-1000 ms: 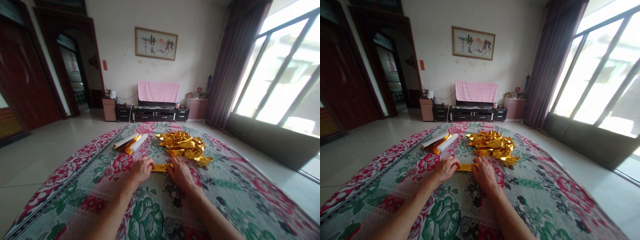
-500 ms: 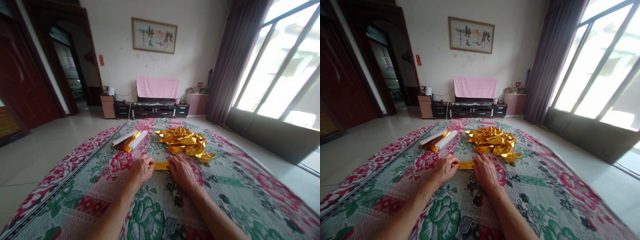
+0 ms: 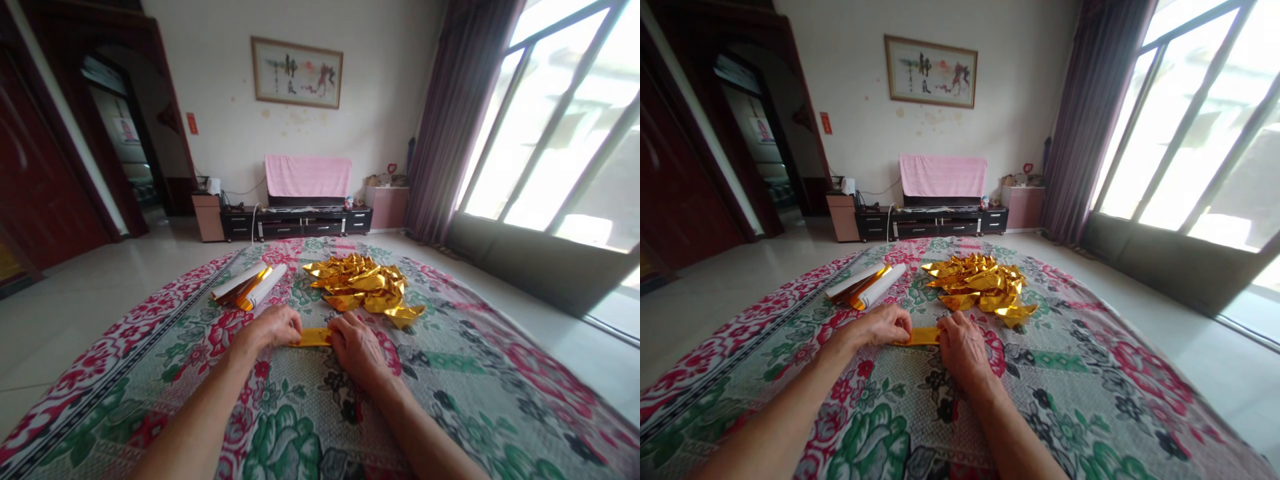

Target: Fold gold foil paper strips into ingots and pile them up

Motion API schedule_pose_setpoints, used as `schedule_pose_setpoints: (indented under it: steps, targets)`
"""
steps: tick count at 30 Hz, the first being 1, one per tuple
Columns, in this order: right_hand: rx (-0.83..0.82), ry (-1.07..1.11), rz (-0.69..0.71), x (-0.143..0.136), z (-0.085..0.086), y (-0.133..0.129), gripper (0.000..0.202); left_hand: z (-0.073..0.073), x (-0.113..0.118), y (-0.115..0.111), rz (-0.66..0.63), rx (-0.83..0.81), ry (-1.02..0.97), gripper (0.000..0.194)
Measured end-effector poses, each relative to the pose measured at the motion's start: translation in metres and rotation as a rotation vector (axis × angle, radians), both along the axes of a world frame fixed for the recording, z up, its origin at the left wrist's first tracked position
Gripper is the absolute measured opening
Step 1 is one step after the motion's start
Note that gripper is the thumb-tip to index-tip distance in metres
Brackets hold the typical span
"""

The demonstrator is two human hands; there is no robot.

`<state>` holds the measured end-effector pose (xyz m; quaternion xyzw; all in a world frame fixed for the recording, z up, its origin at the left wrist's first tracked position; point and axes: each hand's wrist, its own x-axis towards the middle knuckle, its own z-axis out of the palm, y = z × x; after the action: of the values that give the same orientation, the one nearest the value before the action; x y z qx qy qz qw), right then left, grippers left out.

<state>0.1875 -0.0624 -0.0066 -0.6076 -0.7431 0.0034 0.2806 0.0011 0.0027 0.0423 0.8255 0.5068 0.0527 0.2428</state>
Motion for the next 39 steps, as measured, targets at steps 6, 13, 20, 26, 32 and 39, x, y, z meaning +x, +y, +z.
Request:
schedule_pose_setpoints:
  steps: [6,13,20,26,32,39]
  targets:
    - [-0.011,0.017,-0.014,0.000,0.000,0.001,0.017,-0.007,-0.004,0.007,0.003,-0.046,-0.045,0.020]
    - [0.001,-0.003,-0.011,0.000,-0.001,0.001,0.018,-0.011,-0.007,0.007,-0.024,-0.021,-0.090,0.018]
    - [-0.003,-0.016,-0.009,0.000,-0.002,0.003,0.016,-0.026,-0.012,0.017,-0.032,-0.059,-0.160,0.022]
    - [-0.019,-0.040,-0.020,0.000,-0.001,0.002,0.018,-0.017,-0.009,0.009,0.033,-0.110,-0.146,0.035]
    - [-0.019,-0.056,-0.017,-0.002,-0.002,0.003,0.017,-0.017,-0.010,0.001,0.028,-0.036,-0.133,0.035]
    - [-0.027,-0.035,-0.041,-0.001,-0.001,0.000,0.019,-0.037,-0.011,-0.001,0.064,0.030,-0.208,0.039]
